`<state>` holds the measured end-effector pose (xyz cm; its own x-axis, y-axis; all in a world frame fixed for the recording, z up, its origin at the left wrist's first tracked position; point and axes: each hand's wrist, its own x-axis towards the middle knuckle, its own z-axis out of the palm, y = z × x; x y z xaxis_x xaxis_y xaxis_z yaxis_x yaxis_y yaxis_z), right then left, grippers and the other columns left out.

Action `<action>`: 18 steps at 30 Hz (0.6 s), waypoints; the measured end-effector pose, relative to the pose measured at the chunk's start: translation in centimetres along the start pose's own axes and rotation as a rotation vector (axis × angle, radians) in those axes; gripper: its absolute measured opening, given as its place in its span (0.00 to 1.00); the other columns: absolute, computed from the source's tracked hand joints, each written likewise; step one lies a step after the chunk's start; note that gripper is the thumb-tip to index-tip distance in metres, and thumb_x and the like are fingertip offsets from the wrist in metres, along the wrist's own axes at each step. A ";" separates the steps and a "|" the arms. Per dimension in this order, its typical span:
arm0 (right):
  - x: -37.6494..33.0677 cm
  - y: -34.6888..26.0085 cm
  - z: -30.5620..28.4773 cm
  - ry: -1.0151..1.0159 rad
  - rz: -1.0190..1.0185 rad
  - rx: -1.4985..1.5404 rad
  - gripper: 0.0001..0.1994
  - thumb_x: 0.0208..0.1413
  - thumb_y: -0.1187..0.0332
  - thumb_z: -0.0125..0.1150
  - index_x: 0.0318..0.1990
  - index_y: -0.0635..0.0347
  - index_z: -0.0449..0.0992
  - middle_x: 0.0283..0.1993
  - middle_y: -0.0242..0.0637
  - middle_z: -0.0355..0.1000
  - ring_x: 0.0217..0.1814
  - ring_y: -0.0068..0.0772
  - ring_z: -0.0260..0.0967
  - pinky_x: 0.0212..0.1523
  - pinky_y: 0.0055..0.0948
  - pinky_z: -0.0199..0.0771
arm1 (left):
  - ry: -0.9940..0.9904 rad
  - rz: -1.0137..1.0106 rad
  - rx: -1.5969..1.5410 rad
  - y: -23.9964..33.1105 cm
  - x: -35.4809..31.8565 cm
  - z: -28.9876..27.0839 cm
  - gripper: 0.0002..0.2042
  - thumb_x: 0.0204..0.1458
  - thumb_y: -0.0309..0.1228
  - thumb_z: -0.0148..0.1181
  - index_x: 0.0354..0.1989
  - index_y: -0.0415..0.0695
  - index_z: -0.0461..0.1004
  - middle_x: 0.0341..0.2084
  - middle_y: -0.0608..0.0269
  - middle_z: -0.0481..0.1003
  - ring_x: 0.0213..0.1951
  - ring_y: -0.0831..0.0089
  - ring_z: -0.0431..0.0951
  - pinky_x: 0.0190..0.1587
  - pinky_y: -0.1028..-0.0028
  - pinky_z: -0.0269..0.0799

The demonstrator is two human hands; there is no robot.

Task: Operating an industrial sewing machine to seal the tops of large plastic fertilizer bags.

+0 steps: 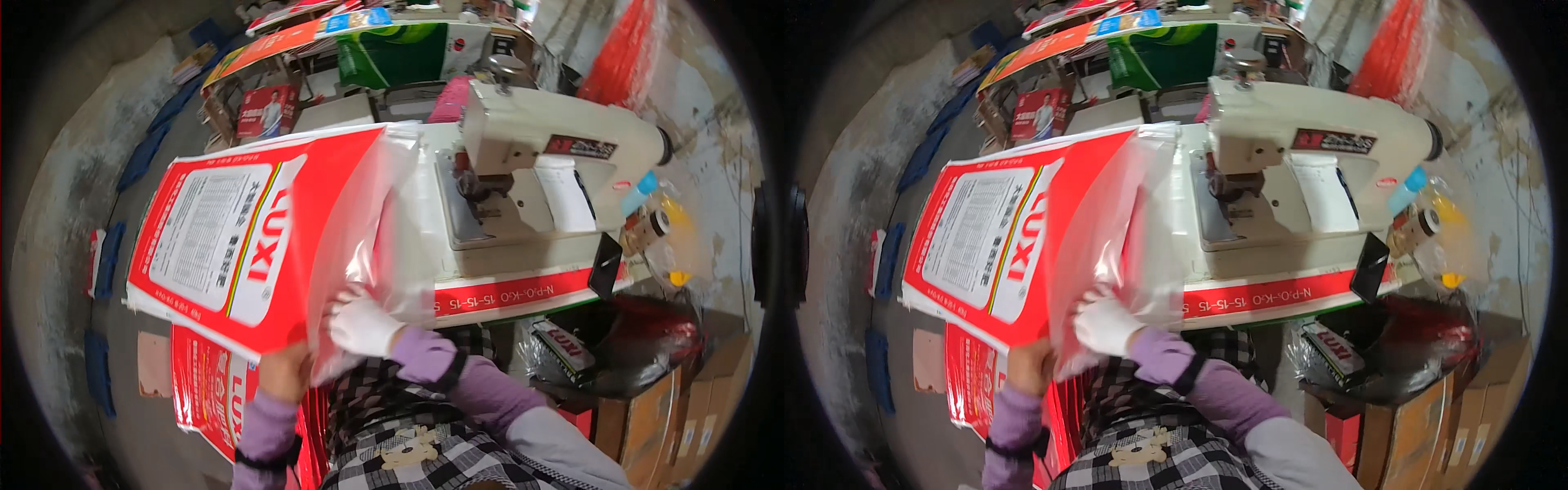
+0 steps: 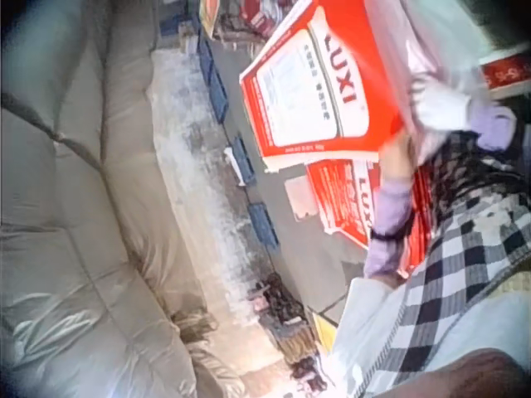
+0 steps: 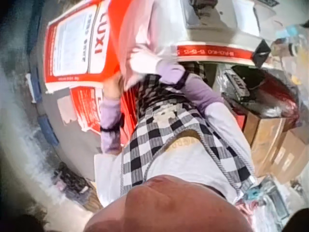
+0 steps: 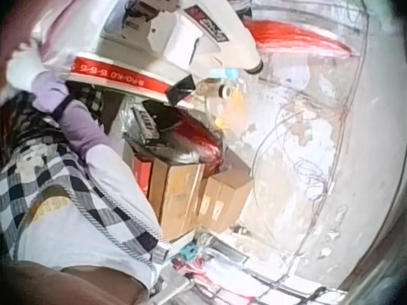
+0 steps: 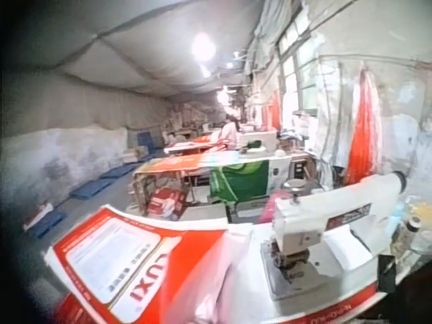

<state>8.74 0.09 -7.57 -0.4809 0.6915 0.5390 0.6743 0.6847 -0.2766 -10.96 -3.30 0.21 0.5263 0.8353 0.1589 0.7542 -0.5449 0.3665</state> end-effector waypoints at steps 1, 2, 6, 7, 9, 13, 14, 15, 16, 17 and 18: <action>2.1 -2.0 -0.1 -0.317 -0.091 -0.080 0.12 0.47 0.58 0.56 0.25 0.56 0.78 0.26 0.35 0.72 0.41 0.34 0.72 0.44 0.41 0.69 | -0.052 -0.039 0.080 -1.2 -3.4 -0.4 0.06 0.46 0.27 0.58 0.20 0.44 0.68 0.15 0.51 0.68 0.20 0.51 0.72 0.22 0.58 0.65; 2.8 -1.6 -0.1 -0.423 -0.085 -0.125 0.11 0.48 0.60 0.55 0.24 0.56 0.77 0.25 0.35 0.72 0.37 0.34 0.71 0.40 0.40 0.69 | -0.076 -0.036 0.154 0.1 -5.3 -2.0 0.06 0.45 0.26 0.57 0.20 0.45 0.67 0.15 0.55 0.68 0.19 0.56 0.72 0.20 0.60 0.65; 1.5 10.1 2.2 -0.204 0.196 -0.199 0.12 0.56 0.68 0.47 0.24 0.56 0.76 0.21 0.35 0.70 0.22 0.34 0.67 0.23 0.36 0.67 | 0.037 -0.064 0.276 -1.4 -14.0 -4.9 0.06 0.42 0.24 0.63 0.30 0.43 0.78 0.13 0.56 0.69 0.17 0.57 0.72 0.18 0.64 0.63; 0.7 11.7 -0.6 0.316 0.650 0.246 0.08 0.56 0.70 0.50 0.31 0.59 0.76 0.24 0.39 0.71 0.26 0.35 0.70 0.29 0.36 0.70 | -0.222 -0.382 0.289 -1.3 -15.3 -6.5 0.17 0.45 0.31 0.62 0.46 0.48 0.70 0.34 0.53 0.68 0.34 0.57 0.72 0.34 0.64 0.68; -0.1 12.1 -3.4 0.904 1.021 0.575 0.08 0.54 0.71 0.57 0.40 0.62 0.77 0.31 0.43 0.73 0.37 0.37 0.72 0.41 0.35 0.72 | -0.210 -0.597 0.245 -0.6 -15.9 -7.4 0.22 0.46 0.32 0.61 0.53 0.49 0.68 0.42 0.52 0.69 0.40 0.58 0.73 0.40 0.66 0.69; -0.8 9.1 -5.4 1.029 1.003 0.075 0.12 0.47 0.68 0.65 0.40 0.60 0.78 0.39 0.42 0.75 0.52 0.39 0.68 0.55 0.38 0.64 | 0.262 -0.379 0.151 -0.1 -14.9 -5.5 0.13 0.40 0.18 0.58 0.36 0.41 0.80 0.17 0.55 0.71 0.19 0.64 0.71 0.24 0.72 0.63; -0.4 8.7 -6.3 1.031 0.965 -0.056 0.12 0.46 0.68 0.66 0.39 0.59 0.78 0.39 0.41 0.75 0.54 0.40 0.67 0.57 0.38 0.63 | 0.238 -0.387 0.174 -0.3 -14.7 -5.5 0.14 0.40 0.17 0.57 0.37 0.41 0.80 0.18 0.55 0.72 0.20 0.66 0.71 0.26 0.73 0.63; -0.3 8.4 -7.1 0.991 0.870 -0.203 0.11 0.46 0.67 0.66 0.38 0.58 0.78 0.38 0.39 0.75 0.54 0.40 0.66 0.58 0.39 0.61 | 0.335 -0.284 0.142 -0.1 -13.7 -5.3 0.12 0.39 0.16 0.56 0.34 0.38 0.79 0.19 0.58 0.72 0.22 0.69 0.70 0.28 0.73 0.63; -0.5 8.6 -7.3 0.857 0.739 -0.268 0.10 0.46 0.67 0.65 0.37 0.58 0.78 0.38 0.38 0.75 0.54 0.41 0.66 0.58 0.39 0.62 | 0.384 -0.342 0.099 0.0 -13.5 -5.2 0.10 0.40 0.16 0.57 0.32 0.38 0.78 0.18 0.59 0.71 0.22 0.70 0.69 0.28 0.73 0.63; -0.8 9.0 -7.6 0.730 0.594 -0.319 0.10 0.46 0.66 0.64 0.36 0.57 0.78 0.37 0.37 0.75 0.54 0.41 0.66 0.58 0.40 0.62 | 0.434 -0.401 0.056 0.0 -13.4 -5.1 0.08 0.40 0.16 0.57 0.30 0.37 0.77 0.17 0.60 0.71 0.21 0.72 0.69 0.27 0.74 0.62; -1.6 10.2 -7.2 0.518 0.425 -0.285 0.09 0.46 0.66 0.63 0.35 0.57 0.78 0.37 0.36 0.75 0.53 0.42 0.67 0.56 0.40 0.64 | 0.476 -0.455 0.020 -0.1 -13.5 -5.2 0.06 0.40 0.16 0.58 0.28 0.37 0.76 0.17 0.60 0.70 0.20 0.73 0.68 0.26 0.75 0.62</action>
<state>20.41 4.33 -5.51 0.1343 0.6381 0.7581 0.8975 0.2460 -0.3661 -20.20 -14.16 2.76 -0.0746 0.9212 0.3819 0.8701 -0.1270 0.4763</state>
